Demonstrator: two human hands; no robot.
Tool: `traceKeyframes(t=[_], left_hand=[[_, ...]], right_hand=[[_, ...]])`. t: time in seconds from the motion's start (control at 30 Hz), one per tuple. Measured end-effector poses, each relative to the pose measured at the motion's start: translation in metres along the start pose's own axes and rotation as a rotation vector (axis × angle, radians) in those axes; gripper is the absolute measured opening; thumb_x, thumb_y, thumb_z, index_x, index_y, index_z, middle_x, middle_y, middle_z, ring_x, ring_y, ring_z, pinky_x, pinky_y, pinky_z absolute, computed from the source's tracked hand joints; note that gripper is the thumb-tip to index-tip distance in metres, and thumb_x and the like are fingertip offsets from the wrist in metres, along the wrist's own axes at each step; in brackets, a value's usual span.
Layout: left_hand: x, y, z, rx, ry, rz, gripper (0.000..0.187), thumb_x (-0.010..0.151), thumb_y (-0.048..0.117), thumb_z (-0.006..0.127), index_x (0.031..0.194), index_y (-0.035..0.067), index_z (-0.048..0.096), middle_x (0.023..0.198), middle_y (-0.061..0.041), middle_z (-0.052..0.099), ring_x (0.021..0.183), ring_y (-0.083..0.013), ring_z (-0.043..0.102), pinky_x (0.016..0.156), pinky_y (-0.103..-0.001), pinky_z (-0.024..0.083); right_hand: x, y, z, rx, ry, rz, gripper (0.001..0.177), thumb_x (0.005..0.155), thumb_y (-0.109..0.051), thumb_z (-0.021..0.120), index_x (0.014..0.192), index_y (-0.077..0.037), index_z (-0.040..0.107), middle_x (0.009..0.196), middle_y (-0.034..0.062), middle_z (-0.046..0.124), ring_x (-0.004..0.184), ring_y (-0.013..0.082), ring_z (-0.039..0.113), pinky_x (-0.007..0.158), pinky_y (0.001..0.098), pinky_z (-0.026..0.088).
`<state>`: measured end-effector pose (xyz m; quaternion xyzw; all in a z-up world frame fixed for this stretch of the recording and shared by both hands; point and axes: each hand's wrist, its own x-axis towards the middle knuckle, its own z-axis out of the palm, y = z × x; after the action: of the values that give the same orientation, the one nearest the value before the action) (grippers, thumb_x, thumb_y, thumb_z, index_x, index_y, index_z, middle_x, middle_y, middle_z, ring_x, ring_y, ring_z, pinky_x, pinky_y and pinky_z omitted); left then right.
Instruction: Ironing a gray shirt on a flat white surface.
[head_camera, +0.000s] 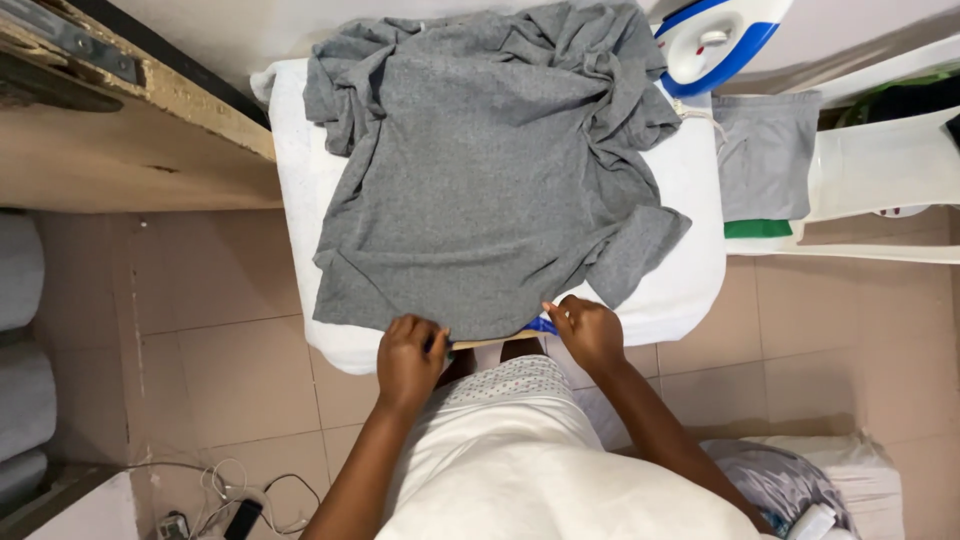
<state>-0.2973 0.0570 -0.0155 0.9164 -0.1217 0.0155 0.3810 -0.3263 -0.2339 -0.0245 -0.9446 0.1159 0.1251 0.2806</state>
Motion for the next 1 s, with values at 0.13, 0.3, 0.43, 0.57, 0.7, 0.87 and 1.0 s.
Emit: traceKeyframes(t=[0.13, 0.3, 0.43, 0.57, 0.7, 0.87, 1.0], left_hand=[[0.008, 0.018, -0.003, -0.009, 0.031, 0.155, 0.017, 0.082, 0.019, 0.071, 0.088, 0.003, 0.069, 0.089, -0.016, 0.066, 0.082, -0.0382, 0.063, 0.072, -0.045, 0.052], [-0.01, 0.009, 0.012, 0.02, -0.253, -0.329, 0.025, 0.096, 0.027, 0.073, 0.084, 0.005, 0.069, 0.081, -0.012, 0.066, 0.084, -0.0298, 0.064, 0.079, -0.042, 0.051], [-0.006, 0.025, 0.022, -0.015, -0.089, -0.051, 0.017, 0.089, 0.02, 0.075, 0.088, 0.004, 0.069, 0.092, -0.013, 0.067, 0.092, -0.0332, 0.063, 0.082, -0.044, 0.051], [0.011, 0.058, 0.052, -0.054, -0.159, 0.045, 0.04, 0.08, 0.024, 0.079, 0.113, 0.004, 0.067, 0.114, -0.019, 0.062, 0.111, -0.0382, 0.057, 0.095, -0.048, 0.045], [0.023, 0.082, 0.089, 0.033, -0.224, 0.089, 0.072, 0.068, 0.02, 0.081, 0.133, -0.001, 0.057, 0.132, -0.024, 0.053, 0.124, -0.0416, 0.046, 0.105, -0.053, 0.035], [0.024, 0.068, 0.126, 0.088, -0.202, 0.031, 0.048, 0.074, 0.003, 0.071, 0.121, 0.0, 0.065, 0.119, -0.02, 0.063, 0.114, -0.039, 0.057, 0.101, -0.05, 0.044], [0.033, 0.073, 0.1, 0.003, -0.11, -0.111, 0.029, 0.073, -0.003, 0.068, 0.102, -0.001, 0.071, 0.105, -0.02, 0.066, 0.103, -0.0408, 0.063, 0.088, -0.048, 0.051]], right_hand=[[-0.005, -0.011, -0.005, 0.108, 0.075, -0.265, 0.031, 0.091, -0.032, 0.073, 0.087, -0.001, 0.073, 0.081, 0.0151, 0.069, 0.075, 0.0308, 0.065, 0.066, 0.0421, 0.05], [-0.013, -0.024, -0.015, 0.099, -0.546, -0.087, 0.038, 0.085, -0.042, 0.078, 0.081, -0.004, 0.078, 0.081, 0.0101, 0.07, 0.082, 0.0265, 0.066, 0.077, 0.0402, 0.053], [-0.011, -0.004, -0.008, 0.153, -0.385, -0.096, 0.035, 0.086, -0.037, 0.078, 0.091, -0.002, 0.075, 0.083, 0.0122, 0.068, 0.081, 0.0279, 0.066, 0.074, 0.0409, 0.053], [-0.005, 0.045, 0.001, 0.258, -0.006, -0.172, 0.017, 0.092, -0.02, 0.069, 0.096, -0.004, 0.073, 0.091, 0.0113, 0.071, 0.082, 0.0271, 0.067, 0.075, 0.0385, 0.054], [0.013, 0.07, -0.027, 0.427, 0.505, 0.109, 0.013, 0.091, -0.012, 0.071, 0.097, -0.002, 0.068, 0.092, 0.0089, 0.071, 0.079, 0.0217, 0.063, 0.073, 0.0344, 0.052], [0.055, 0.133, -0.037, 0.536, 0.57, 0.326, 0.032, 0.082, -0.018, 0.084, 0.098, -0.001, 0.061, 0.088, 0.0036, 0.057, 0.075, 0.0147, 0.054, 0.069, 0.0304, 0.047], [0.071, 0.178, -0.035, 0.92, 0.314, 0.39, 0.016, 0.087, -0.015, 0.069, 0.085, -0.002, 0.06, 0.076, 0.0023, 0.054, 0.071, 0.0134, 0.049, 0.068, 0.0308, 0.042]])
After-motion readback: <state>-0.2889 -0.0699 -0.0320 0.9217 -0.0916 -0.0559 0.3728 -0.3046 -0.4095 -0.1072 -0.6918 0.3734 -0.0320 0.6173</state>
